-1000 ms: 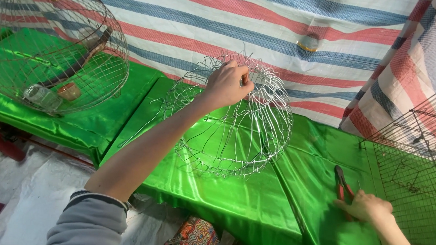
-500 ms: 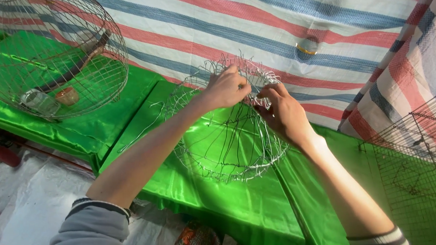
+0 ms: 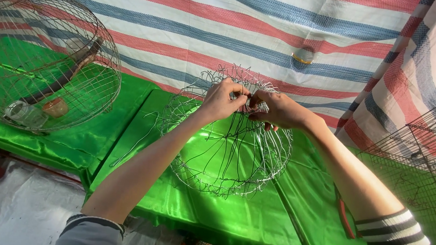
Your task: The person assembles a wire birdcage by hand, bending and twisting thin metal wires to form a spherical frame. They use red-handled pliers to cut and secure wire segments, repeatedly adjusting the structure on a green-covered table.
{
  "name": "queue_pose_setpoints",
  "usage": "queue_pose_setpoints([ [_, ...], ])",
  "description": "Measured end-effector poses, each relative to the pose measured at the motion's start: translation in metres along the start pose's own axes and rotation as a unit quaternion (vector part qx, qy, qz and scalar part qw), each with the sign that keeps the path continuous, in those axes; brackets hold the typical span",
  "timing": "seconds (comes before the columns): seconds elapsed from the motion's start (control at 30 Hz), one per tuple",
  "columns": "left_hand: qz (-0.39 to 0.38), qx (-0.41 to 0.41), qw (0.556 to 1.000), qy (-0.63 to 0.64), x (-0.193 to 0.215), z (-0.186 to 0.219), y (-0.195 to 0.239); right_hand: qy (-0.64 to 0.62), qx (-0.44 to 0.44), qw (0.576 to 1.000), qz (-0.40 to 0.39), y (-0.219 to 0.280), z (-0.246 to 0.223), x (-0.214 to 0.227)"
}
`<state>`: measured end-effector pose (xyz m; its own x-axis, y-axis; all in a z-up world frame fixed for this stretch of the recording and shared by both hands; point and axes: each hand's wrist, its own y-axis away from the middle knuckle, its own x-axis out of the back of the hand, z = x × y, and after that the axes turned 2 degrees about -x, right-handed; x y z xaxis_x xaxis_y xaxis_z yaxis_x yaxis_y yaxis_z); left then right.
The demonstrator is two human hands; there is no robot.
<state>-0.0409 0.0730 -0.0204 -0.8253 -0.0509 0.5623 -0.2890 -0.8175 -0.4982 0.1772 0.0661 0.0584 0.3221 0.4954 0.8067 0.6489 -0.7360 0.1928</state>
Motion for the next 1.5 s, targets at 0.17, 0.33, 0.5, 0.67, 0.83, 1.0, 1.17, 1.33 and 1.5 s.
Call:
queue_pose_setpoints([
  [0.17, -0.006, 0.009, 1.0, 0.001, 0.0, 0.006, 0.002, 0.018, -0.002, 1.0, -0.001, -0.003, -0.003, 0.002],
  [0.33, -0.015, 0.008, 1.0, 0.007, 0.005, 0.014, 0.004, 0.012, 0.006, 1.0, 0.009, -0.005, 0.003, -0.003],
  [0.5, 0.0, 0.012, 1.0, -0.002, 0.003, 0.01, 0.002, 0.045, 0.046, 0.997, 0.041, -0.01, 0.013, -0.012],
  [0.67, 0.004, 0.026, 1.0, -0.011, -0.004, 0.002, -0.001, 0.018, 0.066, 0.997, 0.046, -0.012, 0.023, -0.017],
  [0.83, -0.022, 0.017, 1.0, 0.012, 0.0, 0.004, 0.0, -0.07, 0.035, 0.997, -0.013, -0.01, 0.015, -0.011],
  [1.0, -0.049, 0.047, 0.998, 0.004, 0.013, 0.018, -0.005, -0.135, -0.002, 0.991, -0.021, -0.009, 0.007, -0.01],
  [1.17, -0.048, 0.06, 0.997, 0.015, 0.009, 0.02, -0.002, -0.126, -0.015, 0.992, -0.02, -0.019, 0.024, -0.015],
  [1.33, -0.046, 0.103, 0.993, 0.029, 0.011, 0.022, -0.003, -0.104, -0.016, 0.994, 0.007, -0.009, 0.005, -0.013],
  [1.5, -0.046, 0.102, 0.994, 0.015, 0.007, 0.013, -0.008, -0.103, -0.01, 0.994, 0.026, -0.009, 0.006, -0.017],
])
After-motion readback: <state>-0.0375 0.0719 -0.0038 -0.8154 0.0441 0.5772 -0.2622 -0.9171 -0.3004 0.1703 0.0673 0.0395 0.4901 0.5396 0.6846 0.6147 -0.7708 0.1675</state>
